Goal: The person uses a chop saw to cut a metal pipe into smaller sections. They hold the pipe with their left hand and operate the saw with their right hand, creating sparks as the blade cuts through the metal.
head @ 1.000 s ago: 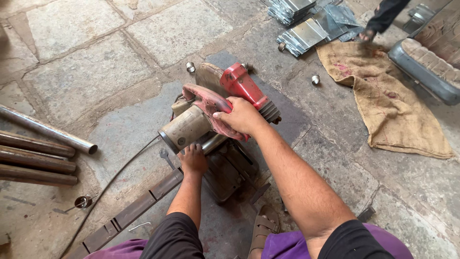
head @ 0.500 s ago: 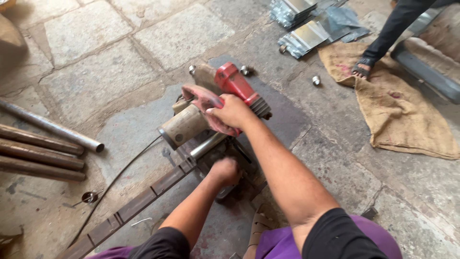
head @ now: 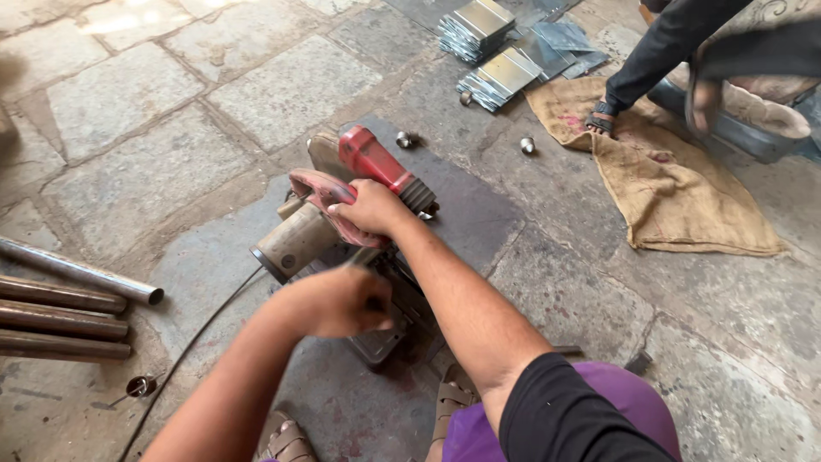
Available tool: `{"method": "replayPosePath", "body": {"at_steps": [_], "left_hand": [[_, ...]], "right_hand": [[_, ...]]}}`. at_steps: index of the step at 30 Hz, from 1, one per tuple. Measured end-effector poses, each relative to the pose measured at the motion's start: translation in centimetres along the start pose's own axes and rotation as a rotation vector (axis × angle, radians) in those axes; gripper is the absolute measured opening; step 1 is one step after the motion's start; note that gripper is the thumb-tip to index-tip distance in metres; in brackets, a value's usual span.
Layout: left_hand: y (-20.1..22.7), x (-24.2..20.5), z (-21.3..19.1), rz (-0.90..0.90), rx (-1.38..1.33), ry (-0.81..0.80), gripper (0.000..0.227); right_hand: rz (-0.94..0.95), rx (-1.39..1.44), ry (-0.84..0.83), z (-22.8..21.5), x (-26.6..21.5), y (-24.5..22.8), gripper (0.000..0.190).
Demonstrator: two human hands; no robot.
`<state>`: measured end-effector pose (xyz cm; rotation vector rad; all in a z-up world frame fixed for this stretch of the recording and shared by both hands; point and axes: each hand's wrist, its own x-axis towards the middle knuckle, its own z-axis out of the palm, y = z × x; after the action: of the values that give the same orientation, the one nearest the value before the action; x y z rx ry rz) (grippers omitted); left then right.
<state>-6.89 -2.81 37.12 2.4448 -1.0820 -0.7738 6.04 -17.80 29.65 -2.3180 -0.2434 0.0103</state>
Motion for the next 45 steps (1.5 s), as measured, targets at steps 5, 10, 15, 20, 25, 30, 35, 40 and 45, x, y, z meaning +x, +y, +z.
{"method": "replayPosePath", "body": {"at_steps": [5, 10, 15, 20, 25, 30, 35, 40, 45], "left_hand": [[5.6, 0.7, -2.7, 0.235, -0.484, 0.419, 0.032], [11.6, 5.7, -2.6, 0.556, -0.752, 0.431, 0.035], [16.6, 7.9, -3.2, 0.732, -0.472, 0.612, 0.045], [20.3, 8.9, -3.5, 0.760, -0.335, 0.650, 0.060], [24.1, 9.6, -2.9, 0.571, -0.470, 0.439, 0.093], [26.8, 13.2, -0.5, 0.444, -0.856, 0.220, 0.116], [28.8, 16.0, 0.8, 0.584, -1.043, 0.235, 0.110], [29.1, 13.2, 0.6, 0.459, -0.993, 0.457, 0.058], [24.8, 9.4, -1.5, 0.478, -0.897, 1.009, 0.024]], "right_hand": [[-0.045, 0.056, 0.004, -0.2, 0.2, 0.4, 0.059], [-0.039, 0.021, 0.077, 0.8, 0.0, 0.5, 0.056], [-0.036, 0.030, 0.094, 0.8, -0.3, 0.1, 0.059], [-0.001, 0.018, 0.080, 0.1, -0.9, -1.2, 0.064], [0.066, 0.059, 0.011, -0.4, -1.4, -1.6, 0.064], [0.015, 0.043, 0.062, 0.0, -1.4, -0.9, 0.068], [-0.007, 0.044, 0.068, 0.2, -1.3, -0.5, 0.065], [-0.028, 0.060, 0.078, 0.1, -1.3, -0.5, 0.061], [-0.071, 0.095, 0.068, 0.3, -1.0, 0.5, 0.054]]}}
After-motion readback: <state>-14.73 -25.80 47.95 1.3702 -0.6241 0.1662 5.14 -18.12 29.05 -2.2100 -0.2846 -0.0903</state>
